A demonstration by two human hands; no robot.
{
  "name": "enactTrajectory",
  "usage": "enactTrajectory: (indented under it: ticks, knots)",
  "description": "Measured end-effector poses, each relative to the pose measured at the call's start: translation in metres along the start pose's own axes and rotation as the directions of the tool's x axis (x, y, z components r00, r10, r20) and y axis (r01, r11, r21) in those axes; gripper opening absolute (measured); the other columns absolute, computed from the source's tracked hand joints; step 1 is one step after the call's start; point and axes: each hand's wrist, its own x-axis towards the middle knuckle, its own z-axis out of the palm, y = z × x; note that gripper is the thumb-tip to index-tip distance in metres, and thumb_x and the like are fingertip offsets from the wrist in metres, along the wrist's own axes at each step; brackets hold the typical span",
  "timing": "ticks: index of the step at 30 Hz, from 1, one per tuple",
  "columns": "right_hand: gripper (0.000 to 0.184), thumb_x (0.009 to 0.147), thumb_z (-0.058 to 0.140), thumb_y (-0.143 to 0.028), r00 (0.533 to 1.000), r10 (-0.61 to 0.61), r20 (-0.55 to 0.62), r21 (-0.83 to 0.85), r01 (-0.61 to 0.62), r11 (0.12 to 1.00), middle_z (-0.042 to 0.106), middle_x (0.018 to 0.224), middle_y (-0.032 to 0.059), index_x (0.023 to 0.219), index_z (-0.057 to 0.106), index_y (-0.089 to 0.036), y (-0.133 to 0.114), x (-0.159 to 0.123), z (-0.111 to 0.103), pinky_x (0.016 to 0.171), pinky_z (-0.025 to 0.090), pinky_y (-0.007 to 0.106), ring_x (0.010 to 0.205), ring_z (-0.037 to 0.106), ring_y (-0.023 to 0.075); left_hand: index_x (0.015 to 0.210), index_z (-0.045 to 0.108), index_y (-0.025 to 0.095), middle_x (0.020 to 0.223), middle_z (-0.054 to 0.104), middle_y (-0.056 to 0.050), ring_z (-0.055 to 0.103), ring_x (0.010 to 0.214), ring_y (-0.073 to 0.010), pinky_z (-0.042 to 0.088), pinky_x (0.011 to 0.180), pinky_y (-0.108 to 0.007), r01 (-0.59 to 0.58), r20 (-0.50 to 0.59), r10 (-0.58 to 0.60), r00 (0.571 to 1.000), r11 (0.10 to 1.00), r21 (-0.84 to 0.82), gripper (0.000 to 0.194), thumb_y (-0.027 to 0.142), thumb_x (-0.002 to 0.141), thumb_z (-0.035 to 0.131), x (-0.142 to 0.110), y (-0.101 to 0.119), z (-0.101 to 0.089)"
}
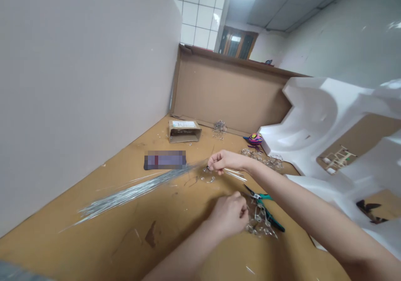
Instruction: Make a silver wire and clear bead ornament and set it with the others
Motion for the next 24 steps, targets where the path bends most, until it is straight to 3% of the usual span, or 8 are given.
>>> enactTrajectory:
  ticks: [4,7,9,10,12,14,18,24]
  knots:
    - [0.011,0.066,0.059,-0.019,0.999,-0.002,0.038,0.280,-0.008,0.960,0.053,0.050,-0.0059,0.075,0.059,-0.012,0.004,-0.037,-0.008,0.043,0.039,0.015,0.040,0.046,0.0038,0.062,0.059,0.019,0.064,0.058,0.001,0.050,0.056,-0.0120,0.033,0.051,-0.023,0.074,0.121,-0.050,0.991,0.976,-0.205,0.012,0.028,0.069,0.055,0.003,-0.013,-0.004]
    - [0.011,0.068,0.060,-0.019,0.999,0.031,0.041,0.295,-0.042,0.955,0.051,0.044,-0.0079,0.076,0.059,-0.012,0.010,-0.059,-0.013,0.038,0.036,0.014,0.035,0.044,0.0036,0.064,0.059,0.018,0.067,0.058,0.000,0.050,0.057,-0.0116,0.037,0.054,-0.023,0.126,0.038,-0.123,0.992,0.882,-0.455,0.016,0.033,0.068,0.058,0.008,-0.018,-0.010]
    - [0.011,0.069,0.059,-0.019,0.998,0.054,0.026,0.291,-0.060,0.955,0.050,0.042,-0.0085,0.077,0.059,-0.012,0.015,-0.070,-0.015,0.035,0.035,0.014,0.033,0.043,0.0037,0.071,0.058,0.017,0.073,0.058,-0.002,0.053,0.064,-0.0129,0.041,0.057,-0.024,0.158,-0.038,-0.258,0.965,0.694,-0.702,0.012,0.029,0.068,0.057,0.014,-0.018,-0.015]
    - [0.011,0.069,0.058,-0.020,0.998,0.067,0.019,0.289,-0.070,0.955,0.050,0.041,-0.0087,0.078,0.059,-0.012,0.017,-0.074,-0.016,0.034,0.035,0.014,0.032,0.042,0.0038,0.077,0.058,0.017,0.078,0.059,-0.003,0.055,0.067,-0.0138,0.043,0.057,-0.024,0.168,-0.032,-0.339,0.940,0.542,-0.823,0.015,0.029,0.068,0.057,0.017,-0.018,-0.017]
    - [0.012,0.070,0.057,-0.020,0.996,0.089,0.016,0.279,-0.090,0.956,0.050,0.041,-0.0087,0.079,0.060,-0.012,0.021,-0.080,-0.015,0.033,0.035,0.014,0.031,0.042,0.0035,0.094,0.056,0.018,0.089,0.060,-0.005,0.059,0.078,-0.0160,0.047,0.063,-0.026,0.126,0.022,-0.373,0.928,0.258,-0.958,0.027,0.028,0.069,0.060,0.020,-0.017,-0.021]
    - [0.014,0.070,0.057,-0.020,0.995,0.099,0.018,0.271,-0.100,0.957,0.051,0.042,-0.0085,0.080,0.061,-0.012,0.023,-0.082,-0.011,0.033,0.035,0.013,0.032,0.042,0.0029,0.095,0.057,0.016,0.088,0.062,-0.006,0.060,0.080,-0.0163,0.048,0.068,-0.027,0.105,0.059,-0.363,0.930,0.106,-0.989,0.031,0.026,0.067,0.065,0.022,-0.016,-0.023]
    - [0.014,0.068,0.059,-0.021,0.995,0.096,0.001,0.290,-0.092,0.953,0.055,0.047,-0.0071,0.078,0.060,-0.012,0.023,-0.079,-0.003,0.033,0.034,0.012,0.034,0.043,0.0022,0.077,0.061,0.012,0.072,0.064,-0.004,0.060,0.067,-0.0132,0.048,0.065,-0.024,0.102,0.077,-0.431,0.899,0.035,-0.994,0.023,0.023,0.060,0.072,0.021,-0.016,-0.022]
    - [0.011,0.069,0.057,-0.021,0.994,0.086,-0.064,0.309,-0.062,0.949,0.053,0.045,-0.0079,0.076,0.059,-0.012,0.021,-0.081,0.002,0.033,0.033,0.012,0.032,0.041,0.0022,0.079,0.059,0.012,0.072,0.066,-0.005,0.062,0.069,-0.0139,0.048,0.063,-0.024,0.073,0.070,-0.437,0.897,-0.010,-0.997,0.020,0.023,0.066,0.068,0.020,-0.016,-0.022]
